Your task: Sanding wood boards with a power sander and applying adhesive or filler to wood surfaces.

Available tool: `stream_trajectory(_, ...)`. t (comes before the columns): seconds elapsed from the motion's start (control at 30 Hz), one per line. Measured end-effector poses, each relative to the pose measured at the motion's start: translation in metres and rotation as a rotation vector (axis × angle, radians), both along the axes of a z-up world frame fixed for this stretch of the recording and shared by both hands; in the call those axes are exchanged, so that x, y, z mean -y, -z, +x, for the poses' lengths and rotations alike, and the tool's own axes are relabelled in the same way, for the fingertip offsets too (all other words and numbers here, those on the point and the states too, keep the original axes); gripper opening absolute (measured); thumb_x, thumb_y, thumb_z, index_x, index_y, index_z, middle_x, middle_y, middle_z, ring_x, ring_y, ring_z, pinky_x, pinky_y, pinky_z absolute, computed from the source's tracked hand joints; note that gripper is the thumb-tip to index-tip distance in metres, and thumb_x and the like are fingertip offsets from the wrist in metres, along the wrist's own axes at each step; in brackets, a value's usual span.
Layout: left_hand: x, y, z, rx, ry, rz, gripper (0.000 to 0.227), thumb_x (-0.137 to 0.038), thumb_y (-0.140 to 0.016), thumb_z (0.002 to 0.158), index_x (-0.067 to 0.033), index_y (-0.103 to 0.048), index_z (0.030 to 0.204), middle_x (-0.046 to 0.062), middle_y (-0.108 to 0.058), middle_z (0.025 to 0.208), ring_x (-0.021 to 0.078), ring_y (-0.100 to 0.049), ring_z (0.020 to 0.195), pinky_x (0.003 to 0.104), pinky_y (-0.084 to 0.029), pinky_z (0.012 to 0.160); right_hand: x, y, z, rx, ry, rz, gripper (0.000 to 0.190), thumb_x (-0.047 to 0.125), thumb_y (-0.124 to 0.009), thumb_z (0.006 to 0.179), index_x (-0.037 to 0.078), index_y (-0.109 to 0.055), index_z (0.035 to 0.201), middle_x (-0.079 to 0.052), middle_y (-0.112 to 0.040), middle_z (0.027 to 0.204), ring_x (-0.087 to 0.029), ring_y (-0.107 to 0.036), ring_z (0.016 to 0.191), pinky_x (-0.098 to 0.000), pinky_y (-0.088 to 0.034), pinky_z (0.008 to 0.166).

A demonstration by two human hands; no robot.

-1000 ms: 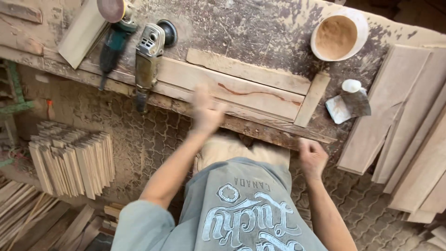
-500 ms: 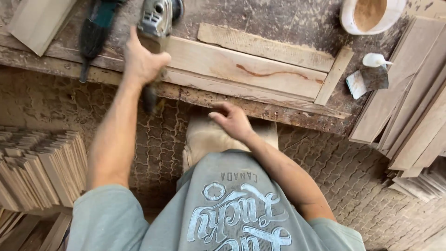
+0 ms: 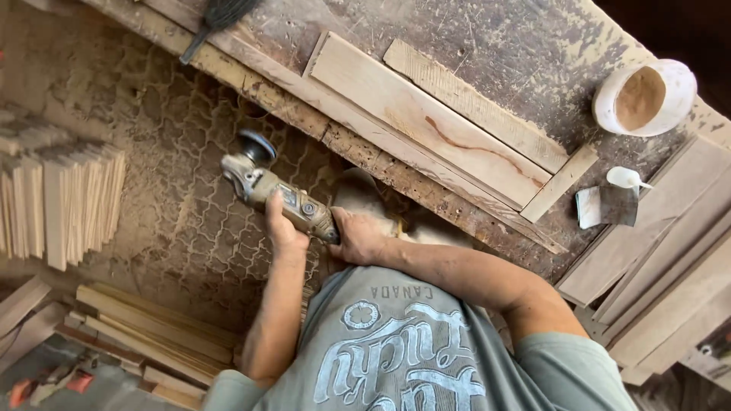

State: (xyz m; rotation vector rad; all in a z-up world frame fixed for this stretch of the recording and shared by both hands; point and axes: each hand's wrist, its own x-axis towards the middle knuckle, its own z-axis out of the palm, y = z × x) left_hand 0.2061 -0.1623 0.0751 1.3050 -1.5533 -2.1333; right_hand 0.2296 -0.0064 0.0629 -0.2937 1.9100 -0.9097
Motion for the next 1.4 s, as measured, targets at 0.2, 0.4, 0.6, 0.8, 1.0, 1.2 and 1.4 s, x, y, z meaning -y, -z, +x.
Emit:
stream_trajectory(0.2,-0.059,0.029,0.101,0.328,-0.235,0.31,0.058,-0.024,-0.082,0.083,-0.0051,-0.058,0.133,0.015,-0.064,0.12,0.0289,-0.066,0.109,0.046,-0.058,0.092,-0.068,0.01,0.055,0.049,-0.133,0.044,0.06,0.055,-0.069,0.076,0.015,-0.055,0.119,-0.016,-0.073,0.106,-0.038,-0.071,0.108,-0.0513,-0.058,0.092)
stream_trajectory(0.4,-0.092,0.025,0.112,0.355,-0.224,0.116,0.054,-0.022,-0.085,0.072,-0.0091,-0.063,0.12,0.011,-0.062,0.106,0.0224,-0.062,0.095,0.041,-0.056,0.077,-0.105,-0.009,0.056,0.05,-0.209,0.081,0.068,0.059,-0.068,0.075,0.014,-0.059,0.126,-0.017,-0.073,0.112,-0.039,-0.072,0.107,-0.0543,-0.059,0.093)
stream_trajectory(0.6,-0.095,0.009,0.077,0.486,-0.133,-0.076,0.067,-0.03,-0.091,0.07,-0.0081,-0.058,0.124,0.018,-0.064,0.109,0.0269,-0.064,0.102,0.04,-0.059,0.08,-0.095,-0.011,0.047,-0.016,-0.187,0.089,0.077,0.049,-0.068,0.086,0.009,-0.045,0.148,-0.017,-0.066,0.122,-0.04,-0.07,0.11,-0.0552,-0.059,0.092)
stream_trajectory(0.8,-0.058,0.038,0.028,0.614,-0.129,-0.083,0.075,-0.038,-0.093,0.067,-0.0121,-0.054,0.126,0.018,-0.064,0.11,0.0285,-0.066,0.104,0.041,-0.061,0.08,-0.053,0.037,0.037,-0.146,-0.24,0.252,0.085,0.046,-0.072,0.083,0.015,-0.035,0.152,-0.008,-0.063,0.118,-0.03,-0.071,0.107,-0.0455,-0.062,0.085)
stream_trajectory(1.0,-0.013,0.03,-0.047,0.575,-0.277,-0.169,0.068,-0.027,-0.088,0.066,-0.0079,-0.057,0.124,0.02,-0.061,0.114,0.0283,-0.061,0.11,0.04,-0.057,0.078,0.004,0.083,0.001,-0.526,-0.261,0.255,0.053,0.041,-0.061,0.083,0.017,-0.052,0.13,-0.001,-0.065,0.089,-0.023,-0.075,0.075,-0.0384,-0.058,0.067)
stream_trajectory(1.2,0.025,-0.02,-0.091,0.314,-0.135,-0.305,0.068,-0.009,-0.088,0.073,-0.0104,-0.048,0.128,0.018,-0.054,0.117,0.0287,-0.056,0.114,0.039,-0.056,0.091,0.049,0.044,-0.039,-0.616,-0.061,-0.005,0.09,0.038,-0.083,0.066,0.002,-0.049,0.141,-0.018,-0.069,0.104,-0.032,-0.073,0.095,-0.0553,-0.042,0.11)
stream_trajectory(1.4,0.056,-0.035,-0.108,0.576,0.673,-0.508,0.088,-0.022,-0.088,0.054,-0.0092,-0.052,0.133,0.026,-0.064,0.12,0.0416,-0.065,0.115,0.059,-0.049,0.089,0.029,-0.006,-0.076,0.307,0.652,-0.43,0.063,0.019,-0.076,0.085,-0.005,-0.056,0.14,-0.027,-0.068,0.122,-0.037,-0.065,0.119,-0.0533,-0.051,0.1)
